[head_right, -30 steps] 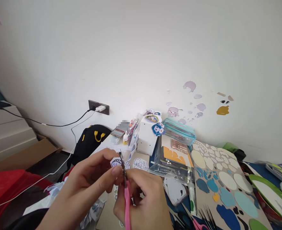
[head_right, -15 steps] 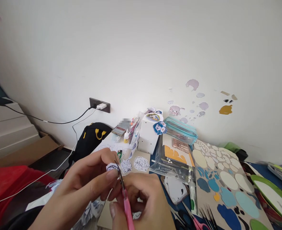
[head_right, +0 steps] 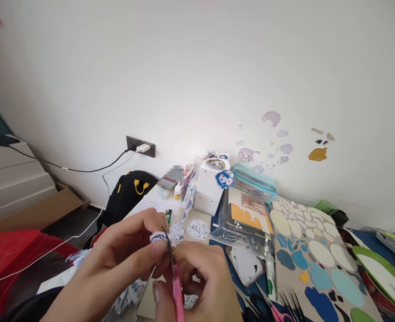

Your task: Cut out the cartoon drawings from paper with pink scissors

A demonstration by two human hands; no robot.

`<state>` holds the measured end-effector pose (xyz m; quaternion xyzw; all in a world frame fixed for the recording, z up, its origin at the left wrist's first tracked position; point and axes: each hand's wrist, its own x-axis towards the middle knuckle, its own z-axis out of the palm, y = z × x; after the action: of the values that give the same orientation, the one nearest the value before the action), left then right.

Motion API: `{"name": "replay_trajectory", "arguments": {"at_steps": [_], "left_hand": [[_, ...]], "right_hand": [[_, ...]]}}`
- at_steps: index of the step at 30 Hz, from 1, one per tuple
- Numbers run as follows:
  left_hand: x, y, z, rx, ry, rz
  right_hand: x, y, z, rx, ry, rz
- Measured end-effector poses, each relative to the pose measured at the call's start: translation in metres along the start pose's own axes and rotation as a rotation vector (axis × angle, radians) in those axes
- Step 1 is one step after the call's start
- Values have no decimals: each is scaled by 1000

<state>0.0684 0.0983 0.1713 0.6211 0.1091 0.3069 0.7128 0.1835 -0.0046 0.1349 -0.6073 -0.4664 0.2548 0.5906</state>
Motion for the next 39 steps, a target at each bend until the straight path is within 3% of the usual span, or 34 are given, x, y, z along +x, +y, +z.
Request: {"name": "replay_trajectory", "arguments": {"at_steps": [5, 13, 24, 31, 39], "left_hand": [[1, 2, 1, 36, 5, -4], [-1, 3, -1, 6, -17, -34], [0, 2, -5, 5, -4, -85], [1, 7, -5, 12, -83, -105], [2, 7, -8, 4, -132, -124]], "right_hand": [[4, -6, -2, -129, -50, -21], [4, -11, 2, -77, -19, 59], [11, -15, -4, -182, -144, -106], [3, -4, -14, -216, -141, 24], [1, -13, -15, -247, -96, 29]]}}
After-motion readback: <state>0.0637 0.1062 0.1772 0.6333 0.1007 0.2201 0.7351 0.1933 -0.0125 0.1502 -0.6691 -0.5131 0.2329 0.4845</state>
